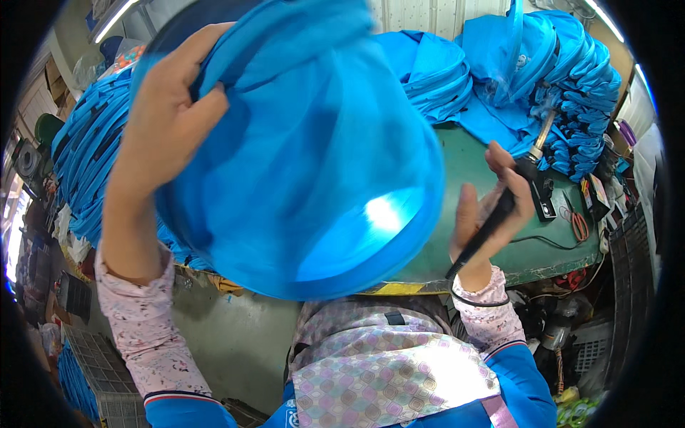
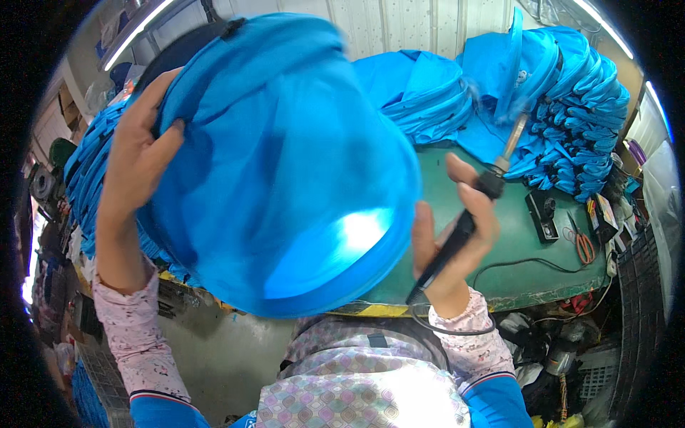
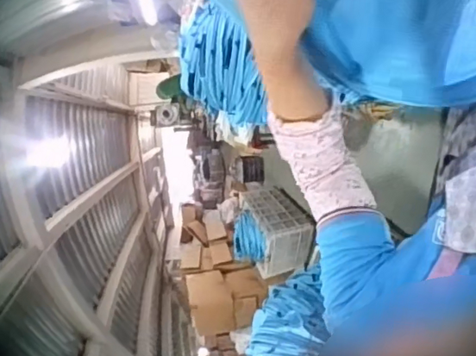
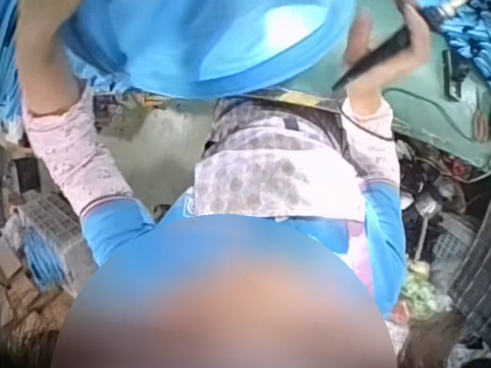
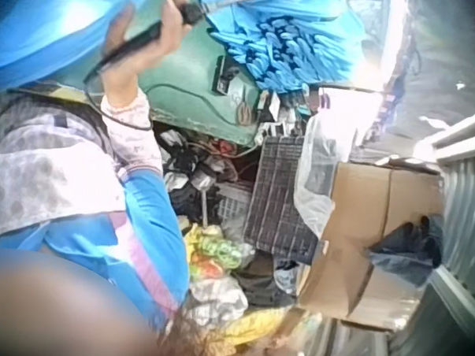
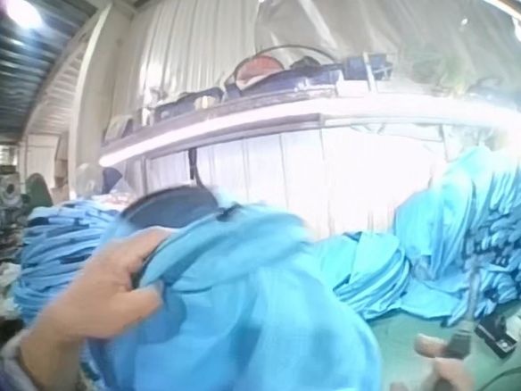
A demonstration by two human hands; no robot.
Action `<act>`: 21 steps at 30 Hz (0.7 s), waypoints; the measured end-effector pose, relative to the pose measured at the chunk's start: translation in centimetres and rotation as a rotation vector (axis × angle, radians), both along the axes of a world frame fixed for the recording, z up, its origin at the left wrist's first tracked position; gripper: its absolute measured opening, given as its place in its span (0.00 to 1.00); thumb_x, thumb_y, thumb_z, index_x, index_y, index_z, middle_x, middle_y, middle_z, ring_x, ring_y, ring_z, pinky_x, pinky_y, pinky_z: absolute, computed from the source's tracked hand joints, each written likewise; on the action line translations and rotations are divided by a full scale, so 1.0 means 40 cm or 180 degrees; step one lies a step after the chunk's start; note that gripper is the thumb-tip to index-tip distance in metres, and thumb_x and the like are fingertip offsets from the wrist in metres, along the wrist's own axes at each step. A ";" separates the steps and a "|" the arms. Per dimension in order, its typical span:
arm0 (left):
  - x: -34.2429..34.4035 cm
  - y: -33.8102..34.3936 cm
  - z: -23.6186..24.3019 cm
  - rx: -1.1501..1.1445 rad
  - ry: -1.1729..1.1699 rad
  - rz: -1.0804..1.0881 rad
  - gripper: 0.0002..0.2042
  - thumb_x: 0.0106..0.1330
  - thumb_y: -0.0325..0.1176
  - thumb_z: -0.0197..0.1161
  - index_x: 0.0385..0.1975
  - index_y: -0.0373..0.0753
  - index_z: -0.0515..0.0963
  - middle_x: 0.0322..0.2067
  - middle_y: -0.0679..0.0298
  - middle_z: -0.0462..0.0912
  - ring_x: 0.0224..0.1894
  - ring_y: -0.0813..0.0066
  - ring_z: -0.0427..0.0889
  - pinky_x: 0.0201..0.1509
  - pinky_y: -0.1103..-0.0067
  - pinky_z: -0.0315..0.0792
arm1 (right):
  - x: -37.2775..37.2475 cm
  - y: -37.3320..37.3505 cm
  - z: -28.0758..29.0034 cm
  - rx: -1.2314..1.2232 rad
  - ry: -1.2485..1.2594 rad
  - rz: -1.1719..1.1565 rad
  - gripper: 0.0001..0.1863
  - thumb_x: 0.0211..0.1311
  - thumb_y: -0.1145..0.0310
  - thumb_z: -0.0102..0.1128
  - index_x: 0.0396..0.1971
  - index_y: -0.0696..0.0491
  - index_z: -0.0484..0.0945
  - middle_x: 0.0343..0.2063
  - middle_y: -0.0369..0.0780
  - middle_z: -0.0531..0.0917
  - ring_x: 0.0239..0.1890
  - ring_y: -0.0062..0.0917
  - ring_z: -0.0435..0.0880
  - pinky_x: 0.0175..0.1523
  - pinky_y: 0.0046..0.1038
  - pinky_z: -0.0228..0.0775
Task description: The person uses a handheld heat-sealing tool to seal seams on blue fabric bags. They pick up each bag, apply the tool along the edges, then place the finished bag on a growing stack on the table.
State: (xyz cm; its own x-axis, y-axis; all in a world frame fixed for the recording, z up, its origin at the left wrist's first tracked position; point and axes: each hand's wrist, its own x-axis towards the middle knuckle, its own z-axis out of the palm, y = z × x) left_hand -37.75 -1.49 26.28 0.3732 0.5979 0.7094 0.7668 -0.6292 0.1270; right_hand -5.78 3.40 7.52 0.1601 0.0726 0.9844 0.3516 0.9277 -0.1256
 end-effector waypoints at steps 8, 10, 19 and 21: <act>-0.120 0.046 0.027 0.0586 -0.0505 0.0165 0.10 0.68 0.36 0.63 0.43 0.38 0.80 0.40 0.61 0.83 0.45 0.76 0.80 0.52 0.76 0.75 | -0.065 0.028 -0.061 0.0317 -0.0886 0.0635 0.35 0.56 0.73 0.72 0.60 0.48 0.62 0.62 0.60 0.69 0.57 0.46 0.76 0.60 0.45 0.67; -0.077 0.071 -0.047 0.1496 -0.0764 0.1012 0.11 0.68 0.36 0.63 0.43 0.37 0.80 0.42 0.61 0.83 0.46 0.75 0.80 0.52 0.76 0.75 | -0.134 0.001 -0.080 0.0448 -0.0762 0.0847 0.28 0.58 0.77 0.69 0.55 0.49 0.65 0.58 0.61 0.72 0.52 0.40 0.79 0.47 0.35 0.76; 0.135 -0.244 -0.596 -0.3593 0.0208 -0.0158 0.29 0.63 0.43 0.72 0.60 0.35 0.72 0.54 0.50 0.80 0.53 0.54 0.81 0.57 0.67 0.74 | -0.219 -0.020 0.001 -0.0602 -0.0297 0.0518 0.29 0.63 0.79 0.63 0.61 0.53 0.62 0.61 0.50 0.74 0.54 0.28 0.76 0.50 0.28 0.67; 0.168 -0.218 -0.700 -0.2532 -0.1538 -0.0269 0.29 0.65 0.42 0.70 0.61 0.35 0.69 0.54 0.49 0.79 0.56 0.54 0.78 0.58 0.69 0.72 | -0.235 -0.015 -0.010 -0.0794 -0.0177 0.0475 0.29 0.63 0.78 0.64 0.62 0.53 0.62 0.62 0.50 0.74 0.49 0.26 0.75 0.50 0.27 0.67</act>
State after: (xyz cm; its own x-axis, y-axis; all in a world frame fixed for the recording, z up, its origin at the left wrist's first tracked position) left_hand -31.03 -10.22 -1.72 0.2090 0.9587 0.1927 0.4739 -0.2717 0.8376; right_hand -15.16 2.78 7.14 0.0756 0.3322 0.9402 0.2264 0.9125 -0.3407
